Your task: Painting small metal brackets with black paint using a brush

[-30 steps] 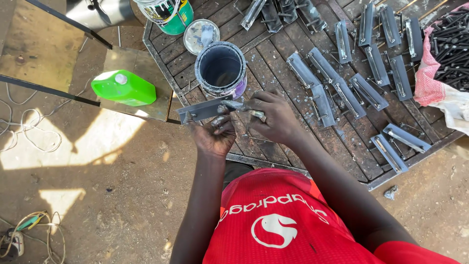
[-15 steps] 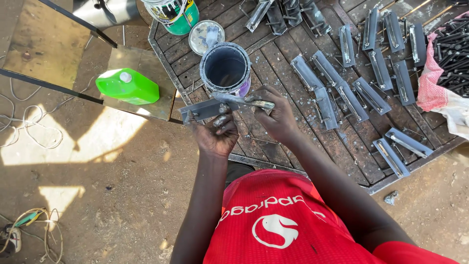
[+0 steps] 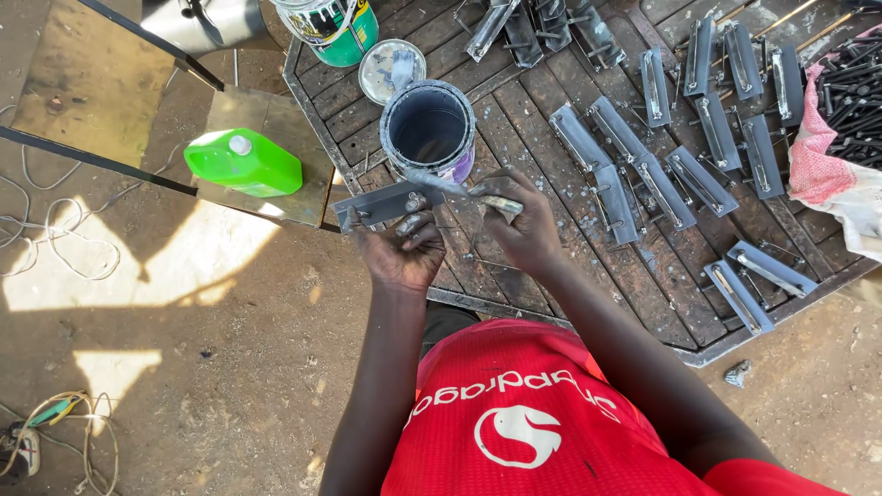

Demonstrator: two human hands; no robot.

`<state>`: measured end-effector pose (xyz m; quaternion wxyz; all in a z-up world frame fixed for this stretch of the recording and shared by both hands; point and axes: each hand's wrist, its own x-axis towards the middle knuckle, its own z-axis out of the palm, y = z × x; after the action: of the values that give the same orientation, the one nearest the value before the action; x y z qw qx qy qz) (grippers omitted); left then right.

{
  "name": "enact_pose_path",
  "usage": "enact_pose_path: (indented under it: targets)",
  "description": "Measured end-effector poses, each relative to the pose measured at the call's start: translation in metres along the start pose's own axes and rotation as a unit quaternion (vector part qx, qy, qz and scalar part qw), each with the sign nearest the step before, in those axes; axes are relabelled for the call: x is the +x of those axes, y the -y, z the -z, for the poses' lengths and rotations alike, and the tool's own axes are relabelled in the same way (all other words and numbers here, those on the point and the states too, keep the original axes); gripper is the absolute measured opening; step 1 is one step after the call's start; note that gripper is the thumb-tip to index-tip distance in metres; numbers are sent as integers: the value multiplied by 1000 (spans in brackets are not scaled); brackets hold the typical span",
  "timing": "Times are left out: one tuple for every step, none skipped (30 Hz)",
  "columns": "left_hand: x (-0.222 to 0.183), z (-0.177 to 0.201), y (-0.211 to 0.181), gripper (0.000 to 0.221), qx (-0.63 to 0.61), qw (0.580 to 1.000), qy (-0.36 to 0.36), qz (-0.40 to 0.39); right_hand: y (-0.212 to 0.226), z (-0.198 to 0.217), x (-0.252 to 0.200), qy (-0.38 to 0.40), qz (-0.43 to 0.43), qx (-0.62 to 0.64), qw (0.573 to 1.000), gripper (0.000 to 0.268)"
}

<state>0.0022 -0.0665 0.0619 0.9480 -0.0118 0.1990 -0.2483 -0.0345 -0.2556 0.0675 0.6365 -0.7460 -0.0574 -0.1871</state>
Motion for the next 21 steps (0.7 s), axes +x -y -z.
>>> enact_pose_path:
  targets:
    - [2,5,-2,64,-1,1000,0,-2,-14,6,-4,2,0,1,1000,32]
    - [3,10,-5,69,-2,1000,-13,-9,-27,12,-8,-15,-12,-14,1000,31]
    - [4,14,-10,75,-1,999,-23,-21,-42,15,-10,-29,-22,-25,999,30]
    - [4,16,-15,75,-1,999,-22,-27,-37,19,-7,-25,-20,-21,999,30]
    - [3,19,-16,77,-11,999,-20,-31,-31,27,-7,-38,-32,-17,999,29]
    - [2,23,-18,79,-21,999,-18,-35,-26,34,-7,-51,-45,-14,998,27]
    - [0,21,-17,79,-23,999,-19,-34,-22,36,-3,-49,-47,-16,998,27]
    - [-2,20,-17,80,-25,999,-19,-36,-19,37,1,-63,-52,-1,997,27]
    - [-4,17,-19,81,-26,999,-18,-40,-16,36,7,-77,-55,15,995,27]
    - [-5,14,-20,81,-27,999,-18,-41,-12,33,14,-76,-55,14,995,27]
    - [-7,11,-20,81,-28,998,-33,-46,-7,31,19,-73,-87,0,994,22]
    - [-9,9,-20,81,-29,997,-47,-51,-3,29,26,-71,-118,-15,990,19]
    - [-11,10,-22,81,-32,997,-47,-56,-10,25,36,-66,-118,-13,991,19]
    - [-12,12,-24,79,-38,997,-47,-53,-16,20,46,-53,-112,-55,991,21]
    - [-13,13,-25,77,-45,997,-48,-51,-22,16,56,-38,-106,-97,989,24]
    - [-14,16,-26,77,-49,996,-49,-55,-23,11,73,-32,-107,-96,989,24]
    - [-15,18,-28,71,-70,995,-26,-61,-24,5,91,10,-141,-147,979,15]
    - [-15,21,-29,66,-90,994,-2,-68,-25,0,109,53,-173,-196,964,5]
    - [-15,19,-31,66,-96,993,-4,-70,-31,-10,121,58,-174,-199,963,5]
    - [-16,18,-34,69,-93,993,-30,-72,-38,-20,134,98,-199,-243,944,5]
    - [-16,16,-36,73,-91,992,-56,-74,-45,-30,148,137,-221,-287,922,8]
